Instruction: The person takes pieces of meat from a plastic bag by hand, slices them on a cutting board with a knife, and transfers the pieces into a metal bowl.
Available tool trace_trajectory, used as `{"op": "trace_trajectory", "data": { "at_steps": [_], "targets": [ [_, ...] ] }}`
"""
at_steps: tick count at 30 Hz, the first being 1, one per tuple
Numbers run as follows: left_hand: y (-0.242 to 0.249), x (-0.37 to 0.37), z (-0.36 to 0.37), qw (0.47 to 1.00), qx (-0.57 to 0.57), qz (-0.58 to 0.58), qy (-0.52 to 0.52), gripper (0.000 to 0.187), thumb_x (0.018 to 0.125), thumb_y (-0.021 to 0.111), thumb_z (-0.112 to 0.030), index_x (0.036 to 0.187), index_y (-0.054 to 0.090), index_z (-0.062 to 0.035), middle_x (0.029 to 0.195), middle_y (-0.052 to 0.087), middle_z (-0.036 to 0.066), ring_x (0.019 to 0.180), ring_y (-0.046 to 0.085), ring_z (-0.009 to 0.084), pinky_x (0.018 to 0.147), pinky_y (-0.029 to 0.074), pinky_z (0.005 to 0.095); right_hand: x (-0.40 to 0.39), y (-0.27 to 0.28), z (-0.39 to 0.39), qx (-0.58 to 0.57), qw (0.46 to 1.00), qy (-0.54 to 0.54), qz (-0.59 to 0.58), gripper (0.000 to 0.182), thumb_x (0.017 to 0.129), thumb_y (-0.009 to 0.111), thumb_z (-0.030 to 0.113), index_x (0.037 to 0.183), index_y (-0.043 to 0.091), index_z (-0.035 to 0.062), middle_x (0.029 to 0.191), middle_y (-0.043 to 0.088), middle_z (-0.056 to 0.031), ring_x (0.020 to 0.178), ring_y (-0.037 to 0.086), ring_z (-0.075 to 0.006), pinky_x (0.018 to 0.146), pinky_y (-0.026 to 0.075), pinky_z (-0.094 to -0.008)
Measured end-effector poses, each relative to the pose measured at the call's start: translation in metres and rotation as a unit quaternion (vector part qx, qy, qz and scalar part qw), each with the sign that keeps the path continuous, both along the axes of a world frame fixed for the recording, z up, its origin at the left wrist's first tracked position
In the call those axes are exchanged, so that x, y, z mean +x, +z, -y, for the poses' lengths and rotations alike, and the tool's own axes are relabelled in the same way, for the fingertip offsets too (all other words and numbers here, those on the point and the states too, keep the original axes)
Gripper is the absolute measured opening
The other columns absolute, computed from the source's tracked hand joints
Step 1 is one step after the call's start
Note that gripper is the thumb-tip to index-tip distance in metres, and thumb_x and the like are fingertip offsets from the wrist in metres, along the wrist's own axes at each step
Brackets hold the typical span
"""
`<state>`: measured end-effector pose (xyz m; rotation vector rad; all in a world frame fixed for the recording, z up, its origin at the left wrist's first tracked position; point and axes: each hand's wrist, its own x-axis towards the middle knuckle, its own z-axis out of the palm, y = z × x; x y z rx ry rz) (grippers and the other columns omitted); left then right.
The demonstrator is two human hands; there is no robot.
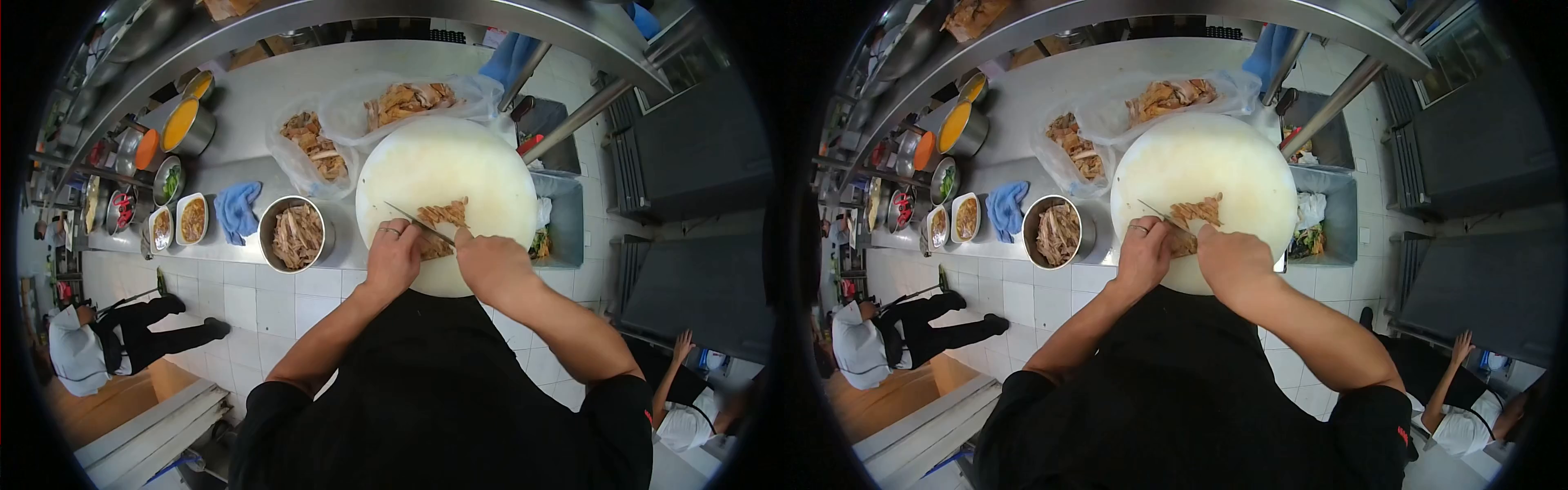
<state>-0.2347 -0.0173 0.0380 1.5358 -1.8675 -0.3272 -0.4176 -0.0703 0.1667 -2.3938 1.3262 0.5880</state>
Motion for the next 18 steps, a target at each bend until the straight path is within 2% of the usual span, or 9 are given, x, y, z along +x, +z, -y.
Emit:
{"op": "trace_trajectory", "data": {
  "at_steps": [2,5,8,10,14,17,18],
  "targets": [
    [-0.003,0.000,-0.002,1.000,-0.003,0.008,0.001,0.018,0.082,0.068,0.004,0.098,0.066,-0.0034,0.102,0.064,0.017,0.097,0.061,0.0392,0.085,0.051,0.0486,0.002,-0.026,-0.003,-0.017,1.000,-0.010,0.020,0.024,0.104,0.056,0.021,0.112,0.062,-0.0008,0.091,0.077,-0.0202,0.087,0.077,-0.0381,0.076,0.060,-0.0492],
    [-0.005,-0.002,-0.002,1.000,-0.005,0.007,0.001,0.016,0.082,0.068,0.002,0.097,0.066,-0.0035,0.103,0.065,0.018,0.098,0.061,0.0393,0.086,0.051,0.0488,-0.010,-0.018,0.028,-0.008,0.996,0.025,0.080,0.019,0.099,0.058,0.014,0.111,0.062,-0.0002,0.090,0.077,-0.0201,0.087,0.078,-0.0362,0.073,0.062,-0.0468],
    [-0.002,0.001,-0.001,1.000,0.006,-0.009,-0.001,0.013,0.084,0.068,0.001,0.097,0.066,-0.0029,0.102,0.065,0.019,0.098,0.061,0.0403,0.086,0.051,0.0491,-0.015,-0.018,0.025,-0.036,0.996,0.037,0.080,0.019,0.094,0.059,0.011,0.111,0.062,0.0004,0.090,0.077,-0.0206,0.086,0.078,-0.0360,0.072,0.063,-0.0463],
    [0.009,-0.001,-0.004,0.999,0.015,-0.043,0.006,0.011,0.086,0.069,0.000,0.096,0.066,-0.0020,0.099,0.064,0.020,0.097,0.061,0.0417,0.087,0.051,0.0499,-0.013,0.005,0.011,-0.037,0.997,0.049,0.041,0.021,0.095,0.059,0.012,0.112,0.062,0.0001,0.091,0.077,-0.0211,0.086,0.078,-0.0372,0.073,0.062,-0.0474],
    [0.016,-0.008,-0.013,0.999,0.027,-0.016,0.019,0.009,0.088,0.069,-0.002,0.097,0.066,-0.0023,0.097,0.063,0.019,0.093,0.060,0.0413,0.084,0.051,0.0499,-0.007,0.014,-0.012,-0.018,0.999,0.043,0.007,0.020,0.096,0.058,0.013,0.111,0.063,0.0006,0.091,0.077,-0.0214,0.086,0.078,-0.0376,0.074,0.062,-0.0481],
    [0.001,-0.008,-0.008,1.000,0.004,-0.004,0.015,0.009,0.088,0.068,-0.003,0.097,0.066,-0.0026,0.093,0.062,0.019,0.090,0.059,0.0405,0.082,0.050,0.0498,-0.014,-0.026,0.008,-0.035,0.997,0.041,0.053,0.016,0.094,0.059,0.010,0.107,0.063,0.0010,0.090,0.077,-0.0204,0.086,0.078,-0.0368,0.072,0.063,-0.0464],
    [0.002,-0.009,-0.010,1.000,0.004,-0.003,0.021,0.009,0.088,0.068,-0.003,0.096,0.066,-0.0027,0.092,0.062,0.019,0.091,0.059,0.0404,0.082,0.049,0.0497,-0.015,-0.023,0.012,-0.025,0.996,0.058,0.056,0.015,0.094,0.059,0.010,0.106,0.064,0.0011,0.090,0.077,-0.0204,0.086,0.078,-0.0367,0.072,0.063,-0.0464]
  ]
}}
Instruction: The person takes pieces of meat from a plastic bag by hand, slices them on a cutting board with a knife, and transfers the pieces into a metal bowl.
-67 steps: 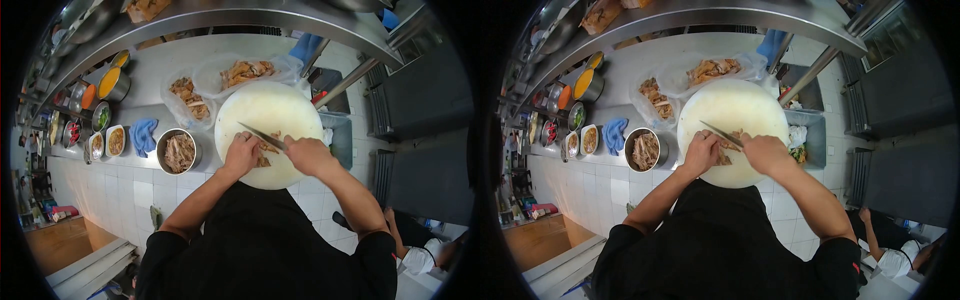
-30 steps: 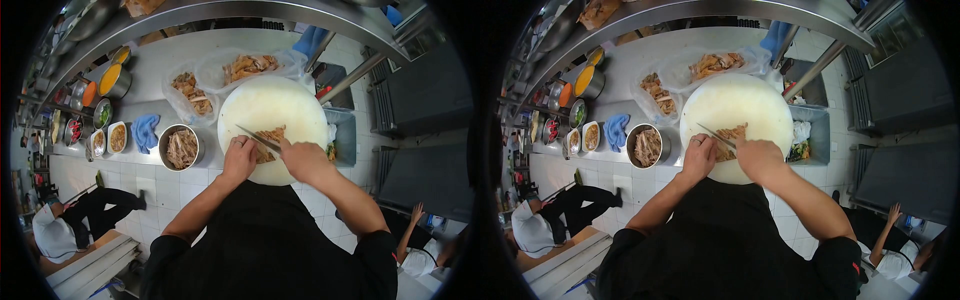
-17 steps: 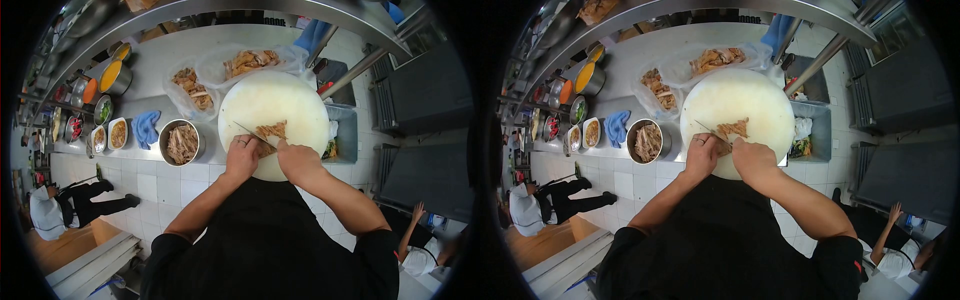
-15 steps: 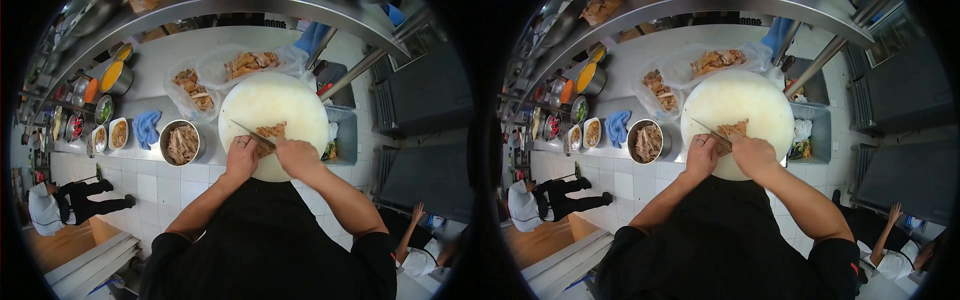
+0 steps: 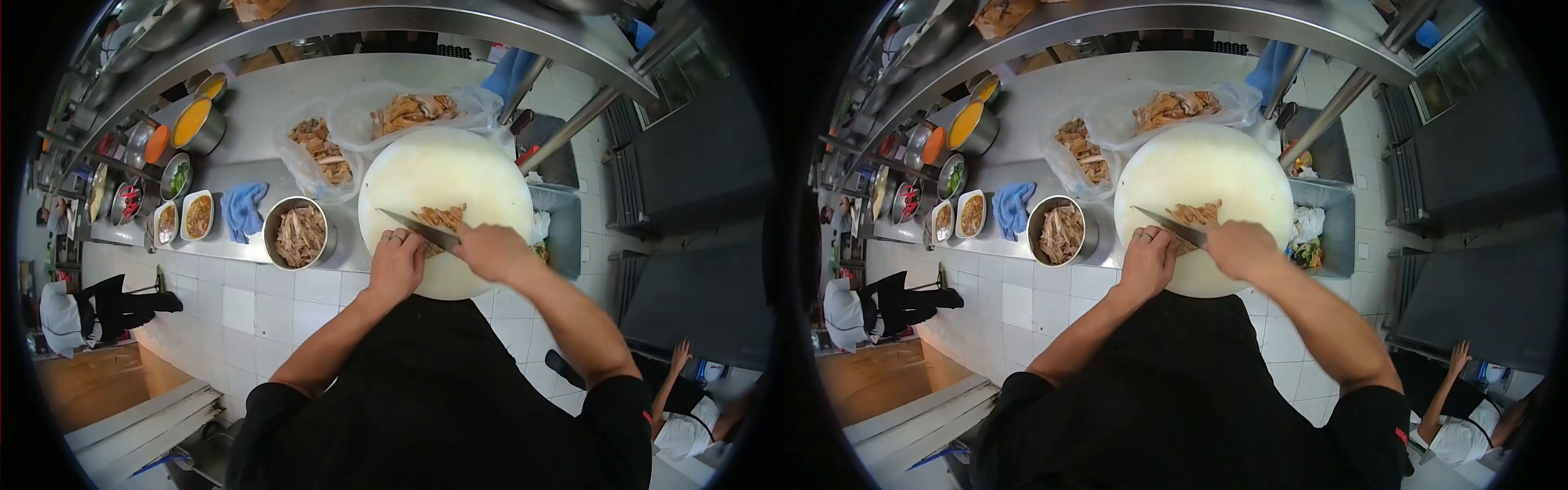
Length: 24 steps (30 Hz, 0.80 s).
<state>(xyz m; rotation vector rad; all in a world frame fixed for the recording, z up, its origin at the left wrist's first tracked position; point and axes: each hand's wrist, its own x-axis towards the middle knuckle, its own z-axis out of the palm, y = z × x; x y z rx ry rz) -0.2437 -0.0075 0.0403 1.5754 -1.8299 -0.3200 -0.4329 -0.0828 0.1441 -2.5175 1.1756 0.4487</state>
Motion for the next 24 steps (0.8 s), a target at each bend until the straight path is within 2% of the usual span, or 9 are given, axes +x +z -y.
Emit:
{"op": "trace_trajectory", "data": {
  "at_steps": [2,5,9,12,15,18,20,22,24],
  "targets": [
    [0.003,-0.003,0.001,1.000,-0.007,0.003,0.007,0.008,0.088,0.068,-0.002,0.096,0.066,-0.0027,0.091,0.062,0.018,0.090,0.059,0.0401,0.082,0.049,0.0496,-0.003,0.012,0.012,0.013,0.999,0.034,0.004,0.013,0.093,0.060,0.009,0.103,0.064,0.0014,0.091,0.077,-0.0205,0.086,0.078,-0.0366,0.072,0.063,-0.0465],
    [0.002,-0.005,-0.010,1.000,0.000,0.008,0.017,0.007,0.088,0.067,-0.001,0.095,0.065,-0.0023,0.090,0.063,0.018,0.090,0.060,0.0401,0.082,0.049,0.0495,0.008,0.041,-0.021,-0.001,0.999,0.006,-0.050,0.016,0.094,0.061,0.013,0.105,0.065,0.0008,0.091,0.077,-0.0216,0.087,0.078,-0.0372,0.073,0.063,-0.0480],
    [-0.004,-0.010,-0.009,1.000,-0.001,0.006,0.024,0.005,0.089,0.067,0.000,0.094,0.065,-0.0015,0.092,0.063,0.019,0.091,0.060,0.0409,0.083,0.050,0.0501,0.001,-0.007,-0.006,-0.010,1.000,-0.019,-0.004,0.019,0.094,0.061,0.014,0.107,0.065,-0.0006,0.089,0.077,-0.0210,0.087,0.078,-0.0366,0.072,0.063,-0.0477],
    [0.000,-0.009,-0.014,1.000,-0.007,-0.001,0.016,0.006,0.089,0.066,0.000,0.095,0.064,-0.0013,0.092,0.063,0.019,0.090,0.059,0.0409,0.083,0.049,0.0503,-0.007,0.009,0.018,0.022,0.999,0.031,0.007,0.020,0.095,0.059,0.014,0.107,0.065,-0.0005,0.088,0.077,-0.0209,0.086,0.078,-0.0364,0.072,0.063,-0.0474],
    [0.012,-0.013,-0.018,0.999,-0.012,-0.028,0.040,0.008,0.090,0.066,0.001,0.096,0.064,-0.0010,0.092,0.063,0.019,0.091,0.059,0.0410,0.083,0.049,0.0506,-0.008,0.033,0.000,-0.011,0.999,0.032,-0.018,0.031,0.106,0.057,0.030,0.107,0.062,0.0003,0.085,0.075,-0.0206,0.084,0.076,-0.0388,0.076,0.060,-0.0497],
    [0.004,-0.015,-0.026,0.999,-0.001,-0.026,0.038,0.010,0.089,0.065,0.003,0.098,0.063,-0.0008,0.092,0.063,0.019,0.091,0.060,0.0411,0.083,0.049,0.0506,0.000,0.044,-0.024,-0.010,0.999,0.003,-0.041,0.022,0.097,0.057,0.016,0.108,0.067,-0.0007,0.088,0.077,-0.0209,0.086,0.078,-0.0368,0.077,0.062,-0.0468],
    [-0.005,-0.012,-0.028,0.999,0.001,-0.021,0.028,0.011,0.089,0.064,0.005,0.098,0.063,-0.0007,0.092,0.063,0.019,0.091,0.060,0.0411,0.082,0.049,0.0504,-0.001,0.006,-0.018,-0.009,1.000,0.012,-0.012,0.020,0.097,0.057,0.015,0.105,0.068,0.0000,0.088,0.077,-0.0204,0.086,0.078,-0.0365,0.077,0.062,-0.0466],
    [-0.007,-0.013,-0.028,0.999,-0.008,-0.028,0.019,0.011,0.089,0.063,0.006,0.098,0.063,-0.0005,0.093,0.063,0.019,0.091,0.060,0.0411,0.082,0.049,0.0500,-0.001,-0.001,0.001,0.001,0.999,0.031,0.028,0.017,0.095,0.057,0.012,0.100,0.070,0.0012,0.087,0.077,-0.0199,0.084,0.078,-0.0356,0.073,0.063,-0.0465],
    [-0.004,-0.014,-0.028,1.000,-0.002,-0.023,0.019,0.014,0.086,0.065,0.007,0.099,0.064,-0.0004,0.093,0.063,0.019,0.090,0.060,0.0403,0.082,0.050,0.0498,-0.004,0.009,0.001,-0.007,0.999,0.053,0.008,0.017,0.095,0.058,0.013,0.101,0.070,0.0015,0.088,0.077,-0.0194,0.084,0.078,-0.0355,0.073,0.063,-0.0465]
  ]
}}
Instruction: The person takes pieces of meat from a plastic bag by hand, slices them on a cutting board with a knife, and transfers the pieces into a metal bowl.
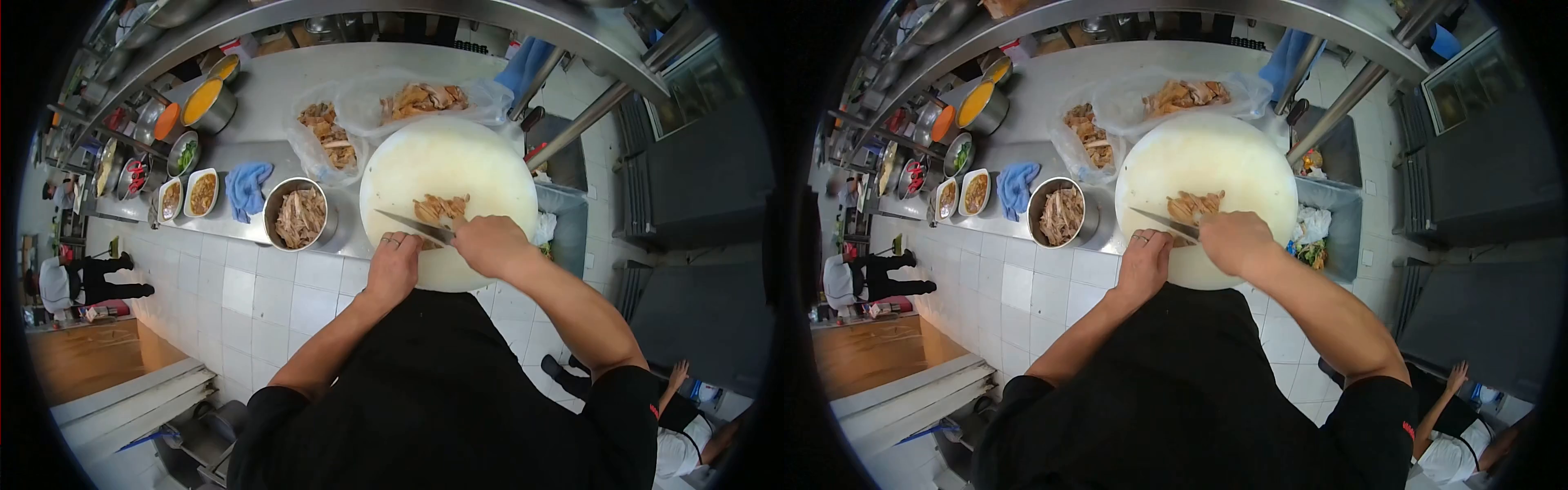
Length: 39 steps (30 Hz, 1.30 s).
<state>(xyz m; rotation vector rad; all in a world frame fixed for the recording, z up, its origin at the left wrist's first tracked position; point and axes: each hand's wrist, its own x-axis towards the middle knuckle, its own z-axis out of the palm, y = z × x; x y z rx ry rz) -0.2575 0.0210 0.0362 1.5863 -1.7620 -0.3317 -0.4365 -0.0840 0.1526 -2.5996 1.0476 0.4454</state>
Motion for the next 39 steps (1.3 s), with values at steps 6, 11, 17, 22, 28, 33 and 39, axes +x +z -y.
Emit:
{"op": "trace_trajectory", "data": {
  "at_steps": [6,11,17,22,28,33,39],
  "targets": [
    [-0.005,0.000,-0.004,1.000,-0.022,0.003,0.006,0.014,0.088,0.064,0.005,0.101,0.066,-0.0012,0.095,0.064,0.018,0.091,0.061,0.0387,0.082,0.052,0.0481,0.005,0.000,-0.016,0.005,0.999,-0.020,-0.032,0.018,0.094,0.059,0.013,0.099,0.072,0.0020,0.091,0.078,-0.0183,0.085,0.078,-0.0358,0.076,0.063,-0.0460],
    [-0.003,0.000,0.000,0.999,-0.027,0.024,0.014,0.015,0.088,0.062,0.005,0.101,0.067,-0.0024,0.097,0.065,0.017,0.093,0.062,0.0377,0.083,0.052,0.0467,0.005,0.019,0.000,0.008,0.999,0.024,-0.027,0.019,0.093,0.061,0.013,0.101,0.073,0.0004,0.093,0.078,-0.0191,0.086,0.078,-0.0371,0.076,0.062,-0.0475],
    [-0.013,0.000,-0.006,0.999,-0.045,0.016,0.018,0.020,0.086,0.063,0.006,0.103,0.068,-0.0038,0.097,0.065,0.015,0.093,0.062,0.0371,0.083,0.053,0.0466,0.002,0.001,0.012,0.073,0.997,-0.016,-0.022,0.021,0.094,0.060,0.013,0.103,0.073,0.0005,0.099,0.078,-0.0186,0.091,0.077,-0.0370,0.079,0.062,-0.0475],
    [-0.012,0.000,-0.006,0.998,-0.054,0.030,0.021,0.021,0.085,0.063,0.006,0.103,0.068,-0.0046,0.096,0.065,0.013,0.093,0.062,0.0356,0.082,0.054,0.0455,0.012,0.020,-0.012,0.016,0.998,0.008,-0.066,0.025,0.099,0.060,0.021,0.107,0.073,0.0021,0.098,0.077,-0.0183,0.091,0.077,-0.0369,0.080,0.061,-0.0474],
    [-0.012,-0.002,-0.009,0.997,-0.064,0.017,0.031,0.017,0.087,0.065,0.004,0.102,0.070,-0.0039,0.098,0.068,0.014,0.092,0.064,0.0355,0.081,0.054,0.0456,0.008,-0.003,0.009,0.042,0.999,0.022,-0.017,0.029,0.103,0.059,0.029,0.106,0.070,0.0018,0.091,0.077,-0.0180,0.088,0.077,-0.0367,0.077,0.061,-0.0475],
    [-0.014,-0.002,-0.011,0.997,-0.064,0.034,0.032,0.024,0.084,0.065,0.007,0.105,0.069,-0.0038,0.098,0.068,0.012,0.095,0.064,0.0337,0.083,0.054,0.0436,0.009,0.014,-0.006,0.030,0.998,0.016,-0.043,0.032,0.105,0.058,0.032,0.104,0.072,0.0035,0.092,0.076,-0.0186,0.088,0.076,-0.0381,0.078,0.060,-0.0491],
    [-0.010,-0.003,-0.016,0.998,-0.055,0.035,0.013,0.016,0.088,0.065,0.004,0.101,0.069,-0.0044,0.094,0.067,0.013,0.091,0.064,0.0347,0.082,0.054,0.0448,0.005,0.002,0.012,0.048,0.999,0.024,-0.010,0.030,0.104,0.057,0.026,0.106,0.073,0.0019,0.095,0.077,-0.0194,0.088,0.077,-0.0374,0.077,0.061,-0.0476]
  ]
}}
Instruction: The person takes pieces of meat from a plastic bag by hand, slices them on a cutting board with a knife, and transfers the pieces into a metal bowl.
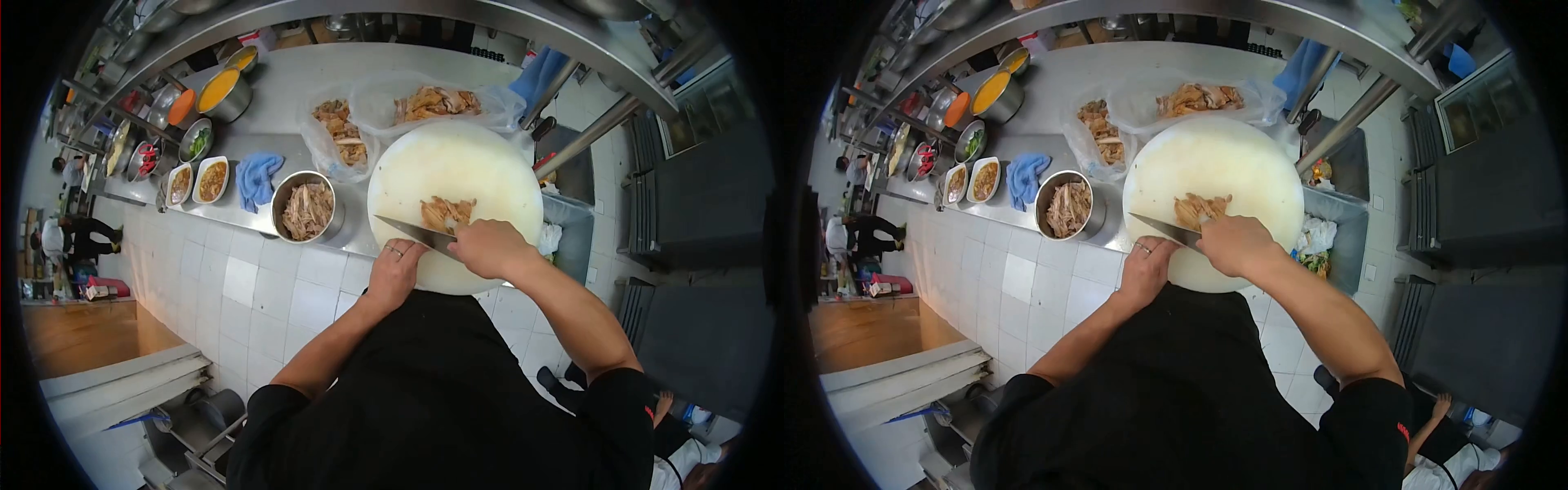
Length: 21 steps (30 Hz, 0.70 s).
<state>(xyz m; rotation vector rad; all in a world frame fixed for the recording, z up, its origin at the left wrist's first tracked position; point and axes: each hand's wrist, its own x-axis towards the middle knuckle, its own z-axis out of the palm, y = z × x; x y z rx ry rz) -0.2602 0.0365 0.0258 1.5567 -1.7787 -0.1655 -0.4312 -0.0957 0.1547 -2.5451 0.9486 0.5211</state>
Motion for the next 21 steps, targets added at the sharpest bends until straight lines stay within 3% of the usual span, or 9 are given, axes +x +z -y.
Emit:
{"op": "trace_trajectory", "data": {
  "at_steps": [5,8,11,14,17,19,21],
  "targets": [
    [-0.005,-0.001,0.005,0.999,-0.019,-0.019,0.019,0.013,0.088,0.068,0.004,0.099,0.068,-0.0038,0.094,0.067,0.014,0.090,0.064,0.0359,0.079,0.054,0.0457,0.003,0.053,-0.009,-0.036,0.996,-0.086,0.007,0.032,0.105,0.055,0.028,0.111,0.069,-0.0003,0.097,0.077,-0.0205,0.091,0.077,-0.0371,0.079,0.060,-0.0492],
    [-0.002,-0.001,0.007,0.999,-0.023,-0.022,0.024,0.014,0.088,0.070,0.004,0.099,0.067,-0.0033,0.094,0.067,0.014,0.091,0.065,0.0364,0.079,0.054,0.0457,0.009,-0.022,-0.005,-0.049,0.992,-0.112,-0.027,0.029,0.104,0.054,0.023,0.113,0.066,-0.0014,0.098,0.077,-0.0212,0.093,0.077,-0.0373,0.082,0.060,-0.0494],
    [-0.003,0.001,0.009,0.999,-0.010,-0.026,0.029,0.014,0.088,0.070,0.004,0.099,0.067,-0.0034,0.096,0.068,0.014,0.091,0.065,0.0366,0.080,0.054,0.0455,0.013,-0.011,0.013,-0.006,0.995,-0.097,-0.029,0.024,0.102,0.053,0.017,0.114,0.063,-0.0012,0.099,0.077,-0.0220,0.094,0.077,-0.0383,0.085,0.060,-0.0492],
    [-0.003,0.003,0.014,0.998,-0.001,-0.044,0.046,0.015,0.087,0.071,0.004,0.099,0.066,-0.0035,0.096,0.068,0.014,0.092,0.065,0.0366,0.081,0.053,0.0454,0.011,0.035,0.009,-0.023,0.991,-0.128,0.001,0.026,0.099,0.054,0.014,0.115,0.065,-0.0022,0.105,0.076,-0.0235,0.100,0.076,-0.0391,0.088,0.060,-0.0487],
    [-0.005,0.005,0.012,0.997,0.007,-0.053,0.057,0.018,0.087,0.071,0.004,0.102,0.066,-0.0035,0.098,0.068,0.015,0.094,0.064,0.0372,0.084,0.053,0.0456,0.011,-0.013,0.003,-0.020,0.985,-0.169,-0.014,0.029,0.102,0.053,0.019,0.118,0.066,-0.0018,0.112,0.075,-0.0236,0.104,0.074,-0.0392,0.092,0.058,-0.0490],
    [-0.002,0.002,0.017,0.997,-0.001,-0.055,0.062,0.021,0.087,0.071,0.003,0.106,0.065,-0.0034,0.101,0.066,0.016,0.098,0.062,0.0380,0.088,0.051,0.0460,0.009,-0.011,0.017,0.001,0.991,-0.127,-0.036,0.032,0.105,0.051,0.023,0.121,0.065,-0.0011,0.114,0.075,-0.0240,0.107,0.073,-0.0396,0.094,0.057,-0.0497],
    [0.000,0.001,0.013,0.997,0.006,-0.040,0.062,0.036,0.085,0.077,-0.003,0.117,0.063,-0.0034,0.115,0.064,0.018,0.109,0.061,0.0397,0.094,0.050,0.0474,0.002,-0.005,0.022,0.018,0.992,-0.118,-0.036,0.034,0.107,0.049,0.026,0.122,0.065,-0.0004,0.115,0.074,-0.0243,0.108,0.073,-0.0401,0.095,0.056,-0.0507]
  ]
}}
